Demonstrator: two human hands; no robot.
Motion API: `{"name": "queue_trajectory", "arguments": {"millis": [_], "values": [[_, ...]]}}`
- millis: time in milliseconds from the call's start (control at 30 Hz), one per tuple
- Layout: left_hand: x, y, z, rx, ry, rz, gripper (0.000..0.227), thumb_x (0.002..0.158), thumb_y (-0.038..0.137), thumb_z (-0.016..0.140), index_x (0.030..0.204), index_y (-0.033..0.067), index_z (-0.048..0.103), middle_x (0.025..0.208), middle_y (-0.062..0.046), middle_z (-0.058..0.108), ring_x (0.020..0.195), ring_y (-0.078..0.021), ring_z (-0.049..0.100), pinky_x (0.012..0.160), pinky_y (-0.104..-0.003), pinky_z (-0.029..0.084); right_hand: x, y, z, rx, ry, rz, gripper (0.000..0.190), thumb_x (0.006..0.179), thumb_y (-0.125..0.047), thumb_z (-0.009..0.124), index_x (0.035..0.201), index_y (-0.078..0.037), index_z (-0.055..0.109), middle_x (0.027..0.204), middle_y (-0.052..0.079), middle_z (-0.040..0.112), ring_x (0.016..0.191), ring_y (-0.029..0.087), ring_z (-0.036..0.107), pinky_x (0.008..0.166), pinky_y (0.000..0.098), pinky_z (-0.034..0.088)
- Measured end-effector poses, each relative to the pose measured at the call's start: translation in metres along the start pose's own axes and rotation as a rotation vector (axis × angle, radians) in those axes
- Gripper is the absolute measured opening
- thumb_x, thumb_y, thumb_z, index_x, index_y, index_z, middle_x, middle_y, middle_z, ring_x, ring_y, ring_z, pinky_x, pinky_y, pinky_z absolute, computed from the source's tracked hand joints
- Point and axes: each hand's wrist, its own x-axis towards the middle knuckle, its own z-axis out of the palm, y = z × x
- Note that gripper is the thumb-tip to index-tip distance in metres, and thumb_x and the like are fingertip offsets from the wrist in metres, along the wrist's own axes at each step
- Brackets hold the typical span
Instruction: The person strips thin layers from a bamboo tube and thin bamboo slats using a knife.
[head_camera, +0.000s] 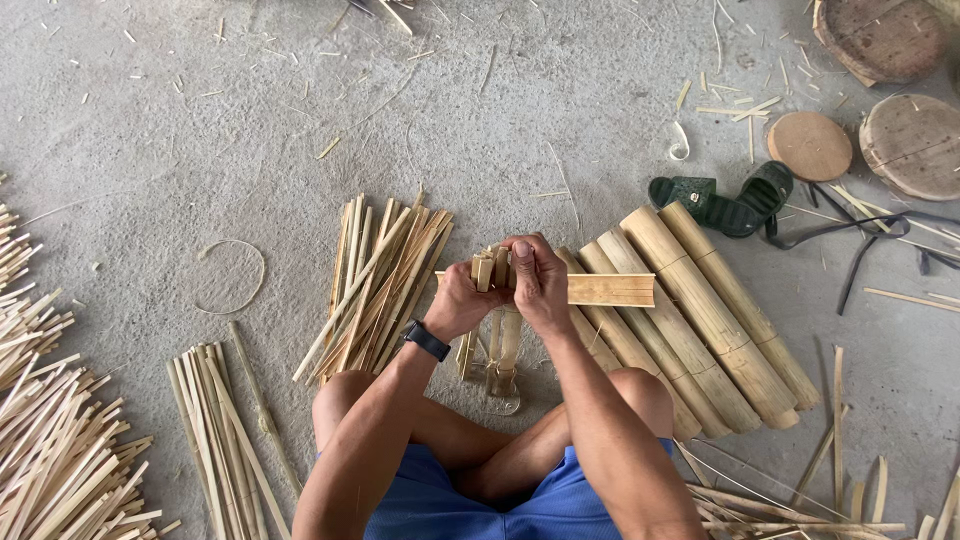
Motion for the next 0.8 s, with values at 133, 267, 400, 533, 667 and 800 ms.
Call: {"name": "queue_trajectory", "arguments": {"millis": [133,267,400,533,667,800], "values": [[-0.006,0.04,-0.019,-0.245,0.03,0.069,0.032,0.082,0.001,0.077,0.113,-0.001,0.069,0.094,-0.008,0.077,0.079,-0.0134,0.07,0.068,-0.032,0.061,-0.008,-0.01,0.02,0.042,0.165,0.021,0.035,0.109,-0.034,0.053,0.089,-0.008,0.063,0.074,0.0,0.06,0.067,0.007,0.051,0.061,0.0236,0.044],[-0.003,0.061,-0.025,-0.453,0.074,0.043,0.035,0.088,0.006,0.073,0.122,0.0024,0.067,0.095,-0.003,0.078,0.081,-0.0108,0.073,0.074,-0.026,0.062,-0.012,-0.007,0.041,0.149,0.282,-0.044,0.042,0.113,-0.037,0.049,0.088,-0.004,0.055,0.082,-0.001,0.053,0.077,0.007,0.045,0.069,0.0248,0.041],[-0.005,0.071,-0.022,-0.458,0.123,0.231,0.022,0.093,0.006,0.077,0.113,0.0002,0.071,0.107,-0.005,0.072,0.093,-0.0122,0.07,0.081,-0.027,0.061,-0.009,0.008,0.051,0.317,0.436,-0.038,0.048,0.112,-0.044,0.047,0.086,-0.004,0.051,0.078,-0.004,0.045,0.073,0.006,0.04,0.066,0.0257,0.036],[-0.006,0.08,-0.022,-0.237,0.184,0.187,0.018,0.09,0.011,0.077,0.106,0.0036,0.072,0.103,-0.006,0.076,0.09,-0.0125,0.074,0.076,-0.025,0.061,-0.005,0.024,0.048,0.254,0.538,-0.001,0.052,0.111,-0.046,0.046,0.078,-0.005,0.05,0.071,-0.004,0.043,0.067,0.007,0.036,0.06,0.0257,0.031],[-0.014,0.085,-0.023,-0.153,0.182,0.182,0.018,0.093,0.012,0.076,0.107,0.0037,0.069,0.101,-0.007,0.077,0.086,-0.0157,0.074,0.073,-0.027,0.058,-0.006,0.037,0.043,0.327,0.572,0.008,0.054,0.11,-0.044,0.046,0.073,-0.005,0.05,0.065,-0.002,0.044,0.059,0.008,0.037,0.055,0.0276,0.03],[-0.024,0.069,-0.028,-0.122,0.094,0.201,0.012,0.098,0.009,0.067,0.109,0.0042,0.066,0.102,-0.01,0.078,0.079,-0.0186,0.073,0.067,-0.031,0.06,-0.003,0.065,0.029,0.043,0.563,-0.124,0.063,0.113,-0.053,0.024,0.066,-0.014,0.041,0.059,-0.004,0.048,0.05,0.007,0.043,0.054,0.0268,0.041]]}}
